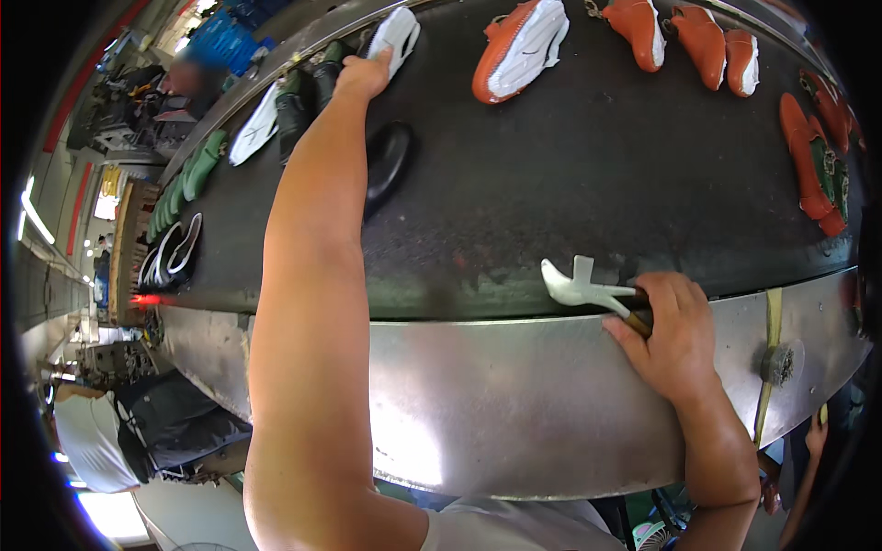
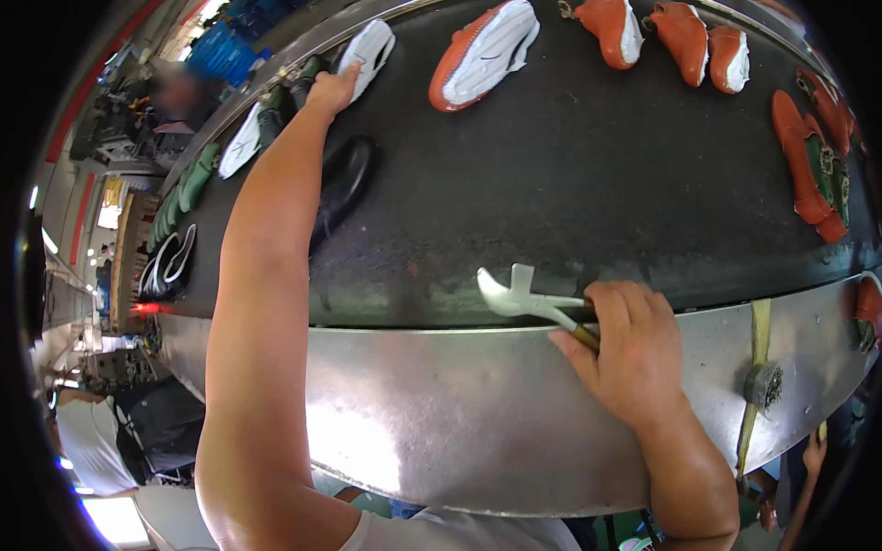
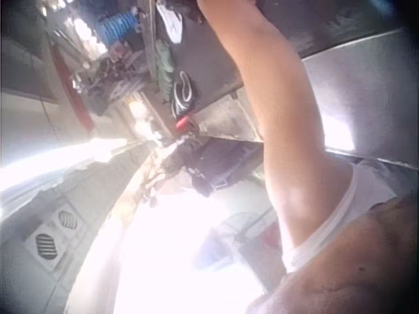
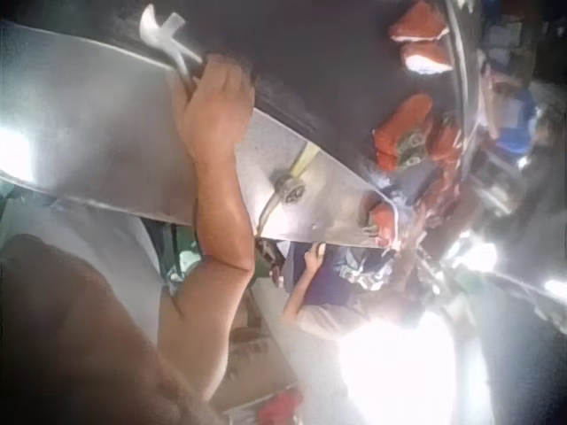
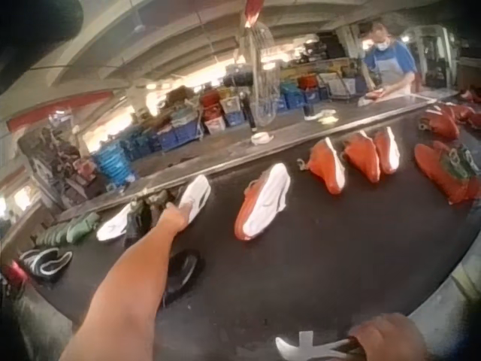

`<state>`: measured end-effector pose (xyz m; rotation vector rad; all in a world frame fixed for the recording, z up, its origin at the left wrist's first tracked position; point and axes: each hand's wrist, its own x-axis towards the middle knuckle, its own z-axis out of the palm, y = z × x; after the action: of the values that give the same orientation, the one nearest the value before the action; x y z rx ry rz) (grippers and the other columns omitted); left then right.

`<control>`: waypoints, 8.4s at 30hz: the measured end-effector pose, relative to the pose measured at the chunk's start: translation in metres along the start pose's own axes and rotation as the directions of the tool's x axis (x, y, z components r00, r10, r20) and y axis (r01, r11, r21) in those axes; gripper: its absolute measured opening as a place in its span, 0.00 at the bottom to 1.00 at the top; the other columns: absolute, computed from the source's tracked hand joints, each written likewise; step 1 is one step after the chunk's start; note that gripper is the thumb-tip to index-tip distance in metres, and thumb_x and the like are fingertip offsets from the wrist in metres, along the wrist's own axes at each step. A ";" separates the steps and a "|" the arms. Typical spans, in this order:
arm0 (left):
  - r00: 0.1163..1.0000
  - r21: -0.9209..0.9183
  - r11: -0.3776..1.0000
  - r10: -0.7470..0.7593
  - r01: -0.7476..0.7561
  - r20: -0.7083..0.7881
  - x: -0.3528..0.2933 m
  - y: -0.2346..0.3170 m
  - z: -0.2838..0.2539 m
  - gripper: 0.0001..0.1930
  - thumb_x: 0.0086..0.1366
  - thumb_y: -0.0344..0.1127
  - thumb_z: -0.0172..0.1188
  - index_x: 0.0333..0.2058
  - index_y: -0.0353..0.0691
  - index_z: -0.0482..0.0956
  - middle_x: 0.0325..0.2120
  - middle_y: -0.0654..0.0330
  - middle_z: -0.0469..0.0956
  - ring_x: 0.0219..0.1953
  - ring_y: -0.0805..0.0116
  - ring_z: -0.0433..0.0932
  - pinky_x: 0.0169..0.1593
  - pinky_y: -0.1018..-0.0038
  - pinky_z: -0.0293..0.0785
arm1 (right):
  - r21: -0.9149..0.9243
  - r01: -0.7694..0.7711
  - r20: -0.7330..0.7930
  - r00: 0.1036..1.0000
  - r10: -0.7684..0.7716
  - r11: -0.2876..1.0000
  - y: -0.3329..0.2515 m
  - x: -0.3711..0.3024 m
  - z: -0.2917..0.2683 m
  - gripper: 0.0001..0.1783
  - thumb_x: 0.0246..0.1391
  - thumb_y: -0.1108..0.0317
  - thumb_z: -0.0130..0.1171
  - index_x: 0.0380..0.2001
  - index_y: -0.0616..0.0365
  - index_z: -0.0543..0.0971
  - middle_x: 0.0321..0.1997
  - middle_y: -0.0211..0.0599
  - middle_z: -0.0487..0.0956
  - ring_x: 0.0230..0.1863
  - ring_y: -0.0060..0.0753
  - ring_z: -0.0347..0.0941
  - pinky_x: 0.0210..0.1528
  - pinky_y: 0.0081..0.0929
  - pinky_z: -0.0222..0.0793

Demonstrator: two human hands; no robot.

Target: Manually lasting shoes by pulling the upper over the last and securing it using pliers and a hammer on a production line.

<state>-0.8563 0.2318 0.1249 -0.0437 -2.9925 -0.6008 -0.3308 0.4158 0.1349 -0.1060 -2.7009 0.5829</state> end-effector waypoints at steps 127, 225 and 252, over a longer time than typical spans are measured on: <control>0.644 -0.668 0.396 0.748 -0.630 -0.163 -0.826 -0.231 -0.208 0.33 0.47 0.26 0.76 0.55 0.43 0.77 0.64 0.36 0.60 0.64 0.36 0.66 0.62 0.52 0.69 | 0.909 0.078 0.024 0.971 -0.237 0.410 -0.242 -0.351 -0.011 0.13 0.64 0.70 0.57 0.48 0.62 0.69 0.49 0.47 0.79 0.45 0.36 0.78 0.48 0.30 0.74; 0.626 -0.053 0.656 0.739 -0.753 0.251 -0.865 -0.261 -0.106 0.31 0.63 0.32 0.51 0.64 0.68 0.68 0.65 0.39 0.58 0.62 0.44 0.68 0.63 0.49 0.64 | 0.119 0.801 0.867 0.204 -0.454 0.587 -0.164 -0.224 -0.030 0.17 0.54 0.70 0.53 0.45 0.67 0.78 0.39 0.43 0.78 0.45 0.45 0.75 0.44 0.39 0.74; 0.669 -0.627 0.693 0.280 0.355 0.689 -0.883 -0.215 -0.066 0.52 0.61 0.34 0.67 0.71 0.29 0.37 0.68 0.40 0.55 0.70 0.52 0.58 0.71 0.69 0.53 | 0.139 0.201 0.811 0.538 -0.228 0.970 -0.150 -0.377 -0.053 0.31 0.55 0.78 0.55 0.62 0.74 0.64 0.60 0.60 0.70 0.61 0.57 0.69 0.62 0.42 0.67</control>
<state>0.0180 -0.0014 0.0209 -0.3638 -3.1520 -2.2709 0.0393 0.2428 0.1122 0.6941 -3.5196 0.7195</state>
